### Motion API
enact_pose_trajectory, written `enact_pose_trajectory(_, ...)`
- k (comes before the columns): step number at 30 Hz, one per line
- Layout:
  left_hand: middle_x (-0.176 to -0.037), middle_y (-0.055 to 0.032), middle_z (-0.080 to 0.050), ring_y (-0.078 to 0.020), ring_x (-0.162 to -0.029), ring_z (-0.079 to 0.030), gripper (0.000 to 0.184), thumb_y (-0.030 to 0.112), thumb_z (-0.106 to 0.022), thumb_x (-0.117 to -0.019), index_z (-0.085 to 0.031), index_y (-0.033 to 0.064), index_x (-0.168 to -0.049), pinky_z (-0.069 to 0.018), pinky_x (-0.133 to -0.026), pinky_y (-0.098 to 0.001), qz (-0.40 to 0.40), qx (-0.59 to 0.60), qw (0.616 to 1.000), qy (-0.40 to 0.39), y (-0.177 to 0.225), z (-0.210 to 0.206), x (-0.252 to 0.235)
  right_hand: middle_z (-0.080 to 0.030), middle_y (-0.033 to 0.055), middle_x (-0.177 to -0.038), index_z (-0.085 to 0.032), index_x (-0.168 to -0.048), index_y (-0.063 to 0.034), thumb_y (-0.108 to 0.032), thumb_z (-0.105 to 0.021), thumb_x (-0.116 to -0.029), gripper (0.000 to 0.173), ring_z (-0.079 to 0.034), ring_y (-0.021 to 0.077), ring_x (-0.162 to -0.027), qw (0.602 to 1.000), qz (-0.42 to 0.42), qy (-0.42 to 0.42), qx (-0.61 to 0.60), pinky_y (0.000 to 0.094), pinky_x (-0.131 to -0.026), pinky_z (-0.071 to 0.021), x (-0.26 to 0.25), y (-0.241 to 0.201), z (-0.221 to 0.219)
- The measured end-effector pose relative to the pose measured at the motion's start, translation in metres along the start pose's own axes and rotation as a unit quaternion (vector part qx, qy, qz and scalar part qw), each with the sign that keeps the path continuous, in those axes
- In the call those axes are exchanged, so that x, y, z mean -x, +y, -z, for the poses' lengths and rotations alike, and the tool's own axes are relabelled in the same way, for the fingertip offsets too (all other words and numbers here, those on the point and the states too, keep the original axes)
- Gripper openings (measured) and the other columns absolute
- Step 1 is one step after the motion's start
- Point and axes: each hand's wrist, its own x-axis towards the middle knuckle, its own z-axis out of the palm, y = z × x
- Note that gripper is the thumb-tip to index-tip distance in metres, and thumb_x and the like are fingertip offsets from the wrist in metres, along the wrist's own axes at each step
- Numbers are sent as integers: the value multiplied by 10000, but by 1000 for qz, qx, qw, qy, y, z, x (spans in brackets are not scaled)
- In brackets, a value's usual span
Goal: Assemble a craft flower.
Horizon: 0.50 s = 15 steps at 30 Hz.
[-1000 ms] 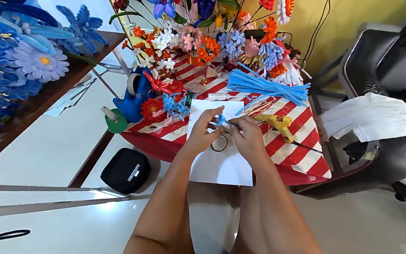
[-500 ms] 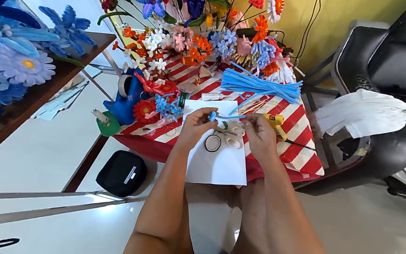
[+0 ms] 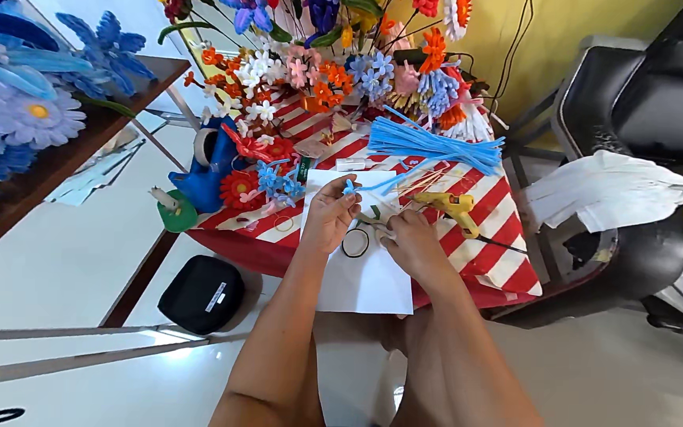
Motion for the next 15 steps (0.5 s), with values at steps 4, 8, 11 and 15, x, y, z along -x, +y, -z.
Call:
enact_pose_trajectory(4, -1024, -40, -714, -105, -815, -695, 234, 51, -628, -963, -715, 134, -1164, -598, -780, -259, 20, 35, 999, 4, 0, 1, 2, -647, 247, -1221, -699, -1159, 36, -192, -636, -991, 290, -574, 417, -1225, 999, 5, -21, 28, 620, -1037, -397, -5, -3, 1)
enact_pose_trajectory(8, -1013, -38, -710, -104, -813, -692, 235, 35, -606, -968, -712, 125, -1157, -598, -774, -256, 19, 31, 999, 12, 2, 2, 3, -653, 240, -1193, -698, -1134, 42, -192, -600, -1012, 281, -589, 408, -1196, 999, -4, -18, 42, 606, -1021, -403, -7, -6, 1)
enact_pose_trajectory(11, -995, -39, -714, -103, -803, -691, 243, 27, -585, -975, -713, 127, -1156, -593, -773, -253, 17, 33, 999, 24, 4, 3, 3, -658, 244, -1171, -697, -1122, 45, -197, -581, -1022, 286, -607, 403, -1169, 999, -13, -1, 34, 601, -1024, -409, -5, -6, 2)
enact_pose_trajectory(15, -968, -39, -718, -103, -783, -694, 259, 24, -511, -1015, -698, 119, -1167, -599, -769, -258, 17, 42, 998, 49, 6, 2, 4, -652, 256, -1177, -686, -1127, 63, -113, -566, -1009, 243, -628, 407, -1132, 1000, -13, 5, 10, 596, -1008, -434, -2, -5, 6)
